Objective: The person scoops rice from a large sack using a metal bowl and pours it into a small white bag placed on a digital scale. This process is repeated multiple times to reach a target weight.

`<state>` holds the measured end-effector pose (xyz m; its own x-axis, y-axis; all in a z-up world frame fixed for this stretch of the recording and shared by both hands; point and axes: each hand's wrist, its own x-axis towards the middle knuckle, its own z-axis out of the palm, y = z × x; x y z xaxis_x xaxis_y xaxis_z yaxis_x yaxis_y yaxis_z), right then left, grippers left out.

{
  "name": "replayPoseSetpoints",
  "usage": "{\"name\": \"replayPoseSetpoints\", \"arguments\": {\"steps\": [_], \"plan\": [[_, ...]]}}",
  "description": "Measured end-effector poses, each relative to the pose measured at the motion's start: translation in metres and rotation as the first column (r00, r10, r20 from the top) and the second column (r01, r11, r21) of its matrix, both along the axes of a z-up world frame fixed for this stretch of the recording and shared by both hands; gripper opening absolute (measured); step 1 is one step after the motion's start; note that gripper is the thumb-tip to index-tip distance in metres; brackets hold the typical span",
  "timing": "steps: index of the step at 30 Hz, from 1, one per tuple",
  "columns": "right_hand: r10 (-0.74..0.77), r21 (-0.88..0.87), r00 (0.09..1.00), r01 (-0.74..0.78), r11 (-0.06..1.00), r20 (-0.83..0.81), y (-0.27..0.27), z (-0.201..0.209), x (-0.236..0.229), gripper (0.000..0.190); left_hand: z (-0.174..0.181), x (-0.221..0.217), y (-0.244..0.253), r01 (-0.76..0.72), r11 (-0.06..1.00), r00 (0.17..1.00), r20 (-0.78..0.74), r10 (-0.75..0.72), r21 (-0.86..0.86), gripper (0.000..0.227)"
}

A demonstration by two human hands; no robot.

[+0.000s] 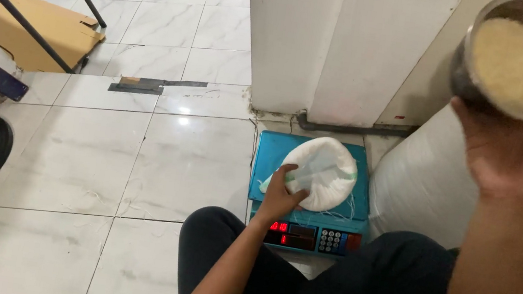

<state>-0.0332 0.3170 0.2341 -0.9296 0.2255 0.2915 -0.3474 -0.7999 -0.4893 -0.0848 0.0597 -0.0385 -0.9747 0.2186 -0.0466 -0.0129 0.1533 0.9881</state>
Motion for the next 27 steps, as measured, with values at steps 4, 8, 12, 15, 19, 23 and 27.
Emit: {"name": "replayPoseSetpoints", "arguments": {"steps": [4,8,12,15,19,23,27], "plan": [[0.136,-0.053,0.989,-0.139,0.989,-0.054,-0.034,-0.047,-0.015,0.088,0.01,0.004,-0.012,0.083,0.995,0.993,-0.084,-0.079,0.045,0.062],[0.052,0.018,0.989,-0.055,0.998,0.136,-0.036,-0.096,-0.024,0.094,-0.001,-0.002,-0.009,0.042,0.991,0.965,-0.264,-0.008,0.125,0.058],[0.085,0.162,0.993,-0.097,0.982,0.078,0.001,-0.18,-0.059,0.078,0.009,-0.006,0.009,-0.08,0.961,0.996,-0.005,0.084,0.266,0.073],[0.114,0.144,0.991,-0.124,0.982,0.077,0.012,-0.205,-0.066,0.074,0.004,-0.024,0.021,-0.101,0.965,0.993,-0.042,0.114,0.242,0.063],[0.027,0.119,0.973,-0.055,0.991,0.23,0.005,-0.209,-0.067,0.081,0.026,-0.019,0.024,-0.056,0.971,0.998,0.005,0.056,0.234,0.054],[-0.019,0.214,0.965,-0.039,0.976,0.262,0.008,-0.226,-0.078,0.081,0.024,-0.017,0.027,-0.014,0.964,1.0,-0.011,0.017,0.266,0.055],[-0.057,0.348,0.969,-0.031,0.937,0.238,0.0,-0.227,-0.08,0.074,0.014,-0.019,0.024,-0.001,0.953,1.0,-0.027,0.01,0.303,0.059]]}}
